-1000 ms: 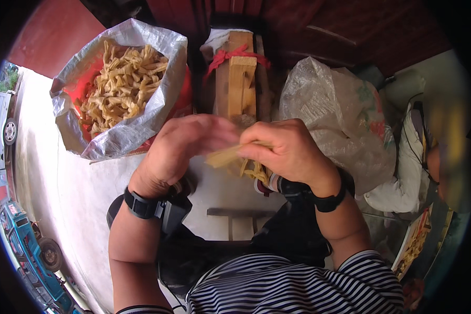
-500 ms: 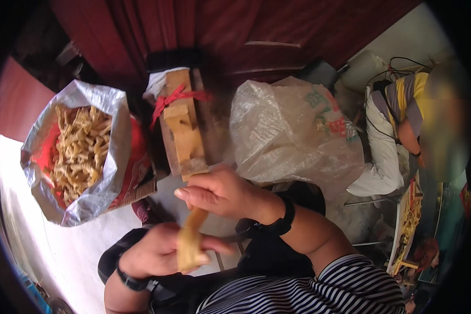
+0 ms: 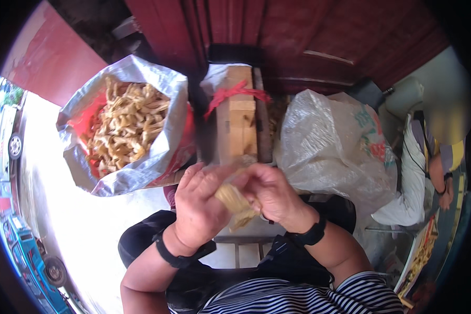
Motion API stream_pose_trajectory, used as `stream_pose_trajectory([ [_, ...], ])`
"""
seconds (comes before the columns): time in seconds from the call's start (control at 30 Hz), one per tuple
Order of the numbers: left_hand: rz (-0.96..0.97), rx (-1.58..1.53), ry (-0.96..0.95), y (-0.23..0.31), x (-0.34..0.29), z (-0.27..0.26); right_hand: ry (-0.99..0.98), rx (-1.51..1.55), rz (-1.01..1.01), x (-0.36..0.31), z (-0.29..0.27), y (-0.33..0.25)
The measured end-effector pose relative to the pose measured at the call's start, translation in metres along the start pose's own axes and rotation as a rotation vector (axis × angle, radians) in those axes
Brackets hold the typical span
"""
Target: The person takes strips of dried food from a plastic bag and ties them into small knots by hand, placing the finished bundles into a cardboard box.
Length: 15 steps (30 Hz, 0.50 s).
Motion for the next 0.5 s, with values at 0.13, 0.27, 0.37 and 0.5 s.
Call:
stream_pose_trajectory([
  [0.13,-0.282,-0.268,-0.058,-0.021,-0.018,0.011,0.318,-0.384,-0.401,-0.005,0.000,-0.004],
  [0.27,-0.394,-0.463,-0.336,-0.023,-0.020,0.011,0.245,-0.786,-0.465,-0.013,0.004,-0.011],
  [0.37,-0.387,-0.206,-0.423,-0.017,-0.028,0.017,0.147,-0.985,-0.517,-0.008,0.010,0.002],
  [0.5,-0.246,-0.205,-0.327,-0.015,-0.026,0.011,0.106,-1.263,-0.512,-0.006,0.011,0.001],
])
Point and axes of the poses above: each hand's wrist, its own x-axis towards the middle knuckle, its own z-axis out of the palm, y = z × x, the point moved 4 cm from there along x, towards the middle knuckle, and after that the axes turned 11 degrees about -x, right-handed, at the moved point
